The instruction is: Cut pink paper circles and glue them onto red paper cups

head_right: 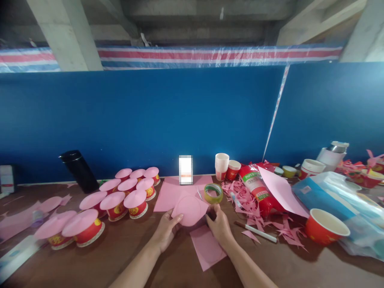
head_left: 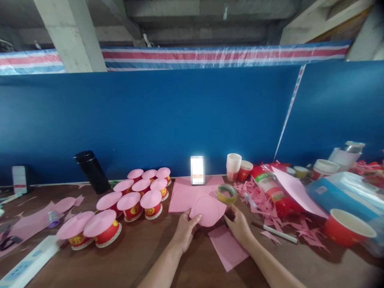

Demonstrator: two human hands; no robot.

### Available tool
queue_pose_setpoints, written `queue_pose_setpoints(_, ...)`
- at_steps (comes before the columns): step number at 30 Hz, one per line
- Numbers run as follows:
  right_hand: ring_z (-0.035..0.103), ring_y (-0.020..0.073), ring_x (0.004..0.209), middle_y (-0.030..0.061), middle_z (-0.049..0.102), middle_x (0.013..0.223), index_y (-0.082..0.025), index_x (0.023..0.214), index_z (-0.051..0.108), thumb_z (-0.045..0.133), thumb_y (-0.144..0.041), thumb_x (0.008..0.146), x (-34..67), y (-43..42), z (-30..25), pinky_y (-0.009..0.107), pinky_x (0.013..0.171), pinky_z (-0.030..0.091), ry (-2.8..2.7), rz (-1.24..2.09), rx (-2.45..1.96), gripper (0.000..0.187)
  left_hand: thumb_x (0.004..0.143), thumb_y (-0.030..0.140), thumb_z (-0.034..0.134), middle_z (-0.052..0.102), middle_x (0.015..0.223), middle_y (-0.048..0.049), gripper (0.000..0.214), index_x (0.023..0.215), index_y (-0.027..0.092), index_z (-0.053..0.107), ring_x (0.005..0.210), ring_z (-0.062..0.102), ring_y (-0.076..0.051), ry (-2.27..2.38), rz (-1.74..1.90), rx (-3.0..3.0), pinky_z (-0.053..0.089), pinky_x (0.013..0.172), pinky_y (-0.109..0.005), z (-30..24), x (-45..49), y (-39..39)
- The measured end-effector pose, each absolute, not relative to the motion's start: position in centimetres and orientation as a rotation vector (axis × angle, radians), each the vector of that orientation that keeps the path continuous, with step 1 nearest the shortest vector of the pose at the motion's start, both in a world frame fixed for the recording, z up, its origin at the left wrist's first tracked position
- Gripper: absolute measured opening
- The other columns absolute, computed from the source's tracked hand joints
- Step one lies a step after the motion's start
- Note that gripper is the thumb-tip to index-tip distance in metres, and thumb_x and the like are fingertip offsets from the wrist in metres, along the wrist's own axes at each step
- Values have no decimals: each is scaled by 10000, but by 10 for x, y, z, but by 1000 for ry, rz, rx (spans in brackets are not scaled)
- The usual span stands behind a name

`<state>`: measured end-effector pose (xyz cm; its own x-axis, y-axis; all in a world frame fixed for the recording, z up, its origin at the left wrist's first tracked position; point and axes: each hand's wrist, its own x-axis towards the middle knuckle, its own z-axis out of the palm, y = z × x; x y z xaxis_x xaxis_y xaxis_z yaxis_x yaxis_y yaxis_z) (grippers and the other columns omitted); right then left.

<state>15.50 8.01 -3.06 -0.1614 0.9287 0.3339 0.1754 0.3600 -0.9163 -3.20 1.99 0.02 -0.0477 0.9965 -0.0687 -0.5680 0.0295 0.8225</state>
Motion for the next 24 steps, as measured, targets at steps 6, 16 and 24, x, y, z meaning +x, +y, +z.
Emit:
queue_pose_setpoints(6,618,218,749,55,660,778,-176,816,568,553,-217,698,155,78,-24,323,710,486,-1612,902,-1061,125,629,235,749,692,907,-119,387,972,111,619,854,647,-241,836,1445,682,475,830,-385,0,-32,20)
queue_pose_setpoints(16,589,197,691,26,606,713,-193,779,521,564,-242,706,154,81,-33,307,671,475,-1581,909,-1062,98,672,237,718,683,944,-136,380,1005,98,600,871,643,-239,833,1419,737,472,833,-380,-3,-33,21)
queue_pose_setpoints(24,552,164,599,4,574,641,-191,725,514,571,-219,685,153,80,-29,267,580,459,-1511,918,-1035,76,661,264,726,673,993,-141,415,1022,101,601,952,617,-252,824,1442,775,457,851,-365,-1,-32,21)
